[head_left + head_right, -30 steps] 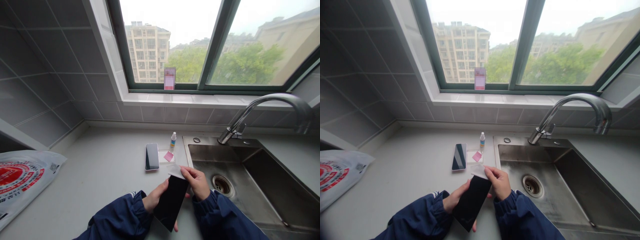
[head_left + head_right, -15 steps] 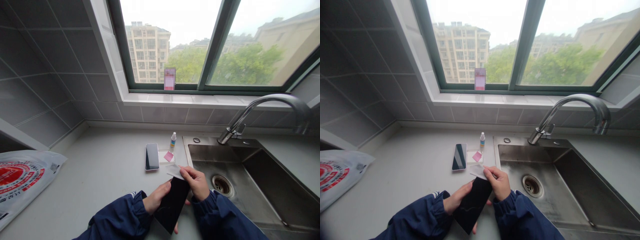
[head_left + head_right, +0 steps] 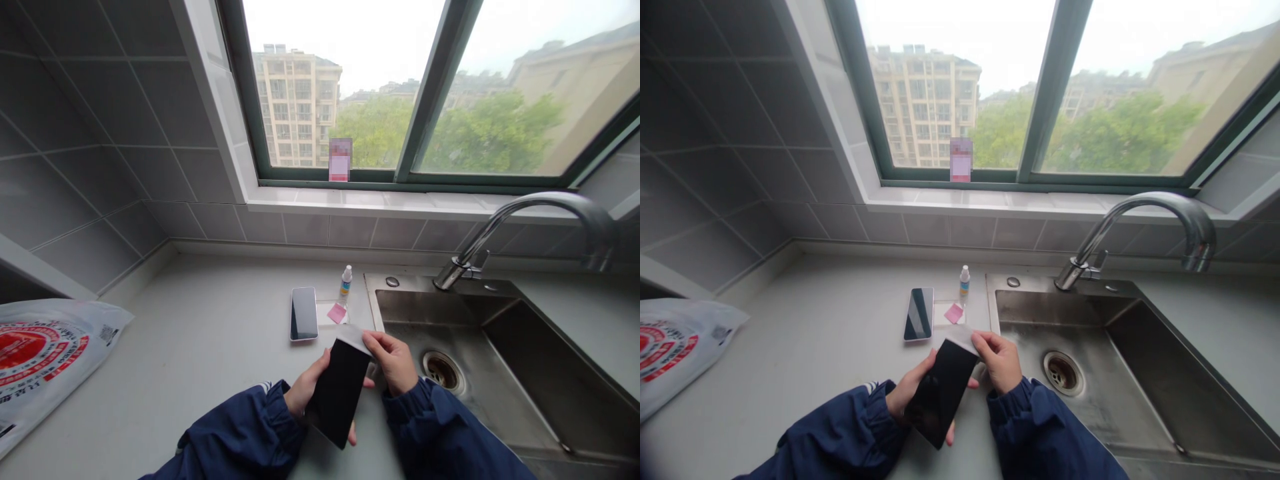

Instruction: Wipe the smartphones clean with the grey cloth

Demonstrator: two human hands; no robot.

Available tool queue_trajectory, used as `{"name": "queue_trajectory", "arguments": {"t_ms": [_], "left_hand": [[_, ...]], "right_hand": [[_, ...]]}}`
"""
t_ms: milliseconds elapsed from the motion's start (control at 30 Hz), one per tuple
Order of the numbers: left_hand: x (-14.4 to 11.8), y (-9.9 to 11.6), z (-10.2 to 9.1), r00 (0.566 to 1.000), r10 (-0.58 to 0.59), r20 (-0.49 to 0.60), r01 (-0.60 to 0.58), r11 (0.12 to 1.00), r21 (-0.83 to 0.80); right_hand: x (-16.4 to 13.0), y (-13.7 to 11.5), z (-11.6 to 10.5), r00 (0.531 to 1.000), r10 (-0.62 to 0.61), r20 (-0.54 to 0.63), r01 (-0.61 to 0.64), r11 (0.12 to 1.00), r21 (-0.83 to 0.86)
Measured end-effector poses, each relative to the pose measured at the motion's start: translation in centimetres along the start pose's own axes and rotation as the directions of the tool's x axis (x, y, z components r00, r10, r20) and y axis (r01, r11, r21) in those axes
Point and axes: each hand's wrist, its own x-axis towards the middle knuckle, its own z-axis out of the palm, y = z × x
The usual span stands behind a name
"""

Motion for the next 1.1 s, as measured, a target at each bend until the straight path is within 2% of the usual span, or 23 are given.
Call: {"name": "queue_trajectory", "arguments": {"t_ms": [167,400,533,633,800,1000,1100], "left_hand": [[0.2,0.0,-0.1,1.000,0.024,0.008,-0.024,1.000,-0.016],[0.1,0.0,0.1,1.000,-0.005,-0.021,0.004,0.999,-0.048],[0.1,0.1,0.5,0.998,-0.061,0.007,0.060,0.998,0.020],[0.0,0.2,0.9,0.999,-0.044,0.032,0.042,0.998,0.047],[0.0,0.5,1.0,0.998,-0.055,0.016,0.055,0.998,-0.034],[-0.1,1.3,1.0,0.994,0.100,0.034,-0.095,0.987,-0.127],[-0.3,1.6,1.1,0.991,0.121,0.064,-0.110,0.983,-0.146]], "right_hand": [[0.0,0.0,0.0,0.999,0.035,-0.005,-0.035,0.999,0.030],[0.1,0.1,-0.1,1.000,0.021,-0.004,-0.021,1.000,0.015],[-0.2,-0.5,0.0,1.000,0.011,0.019,-0.011,1.000,-0.009],[-0.4,-0.8,0.0,0.999,0.010,0.034,-0.009,1.000,-0.023],[-0.1,-0.3,-0.1,1.000,0.005,0.028,-0.004,1.000,-0.030],[0.3,-0.1,-0.2,0.999,0.000,0.049,0.000,1.000,0.009],[0.1,-0.2,-0.2,0.994,0.007,0.107,-0.015,0.998,0.065]]}}
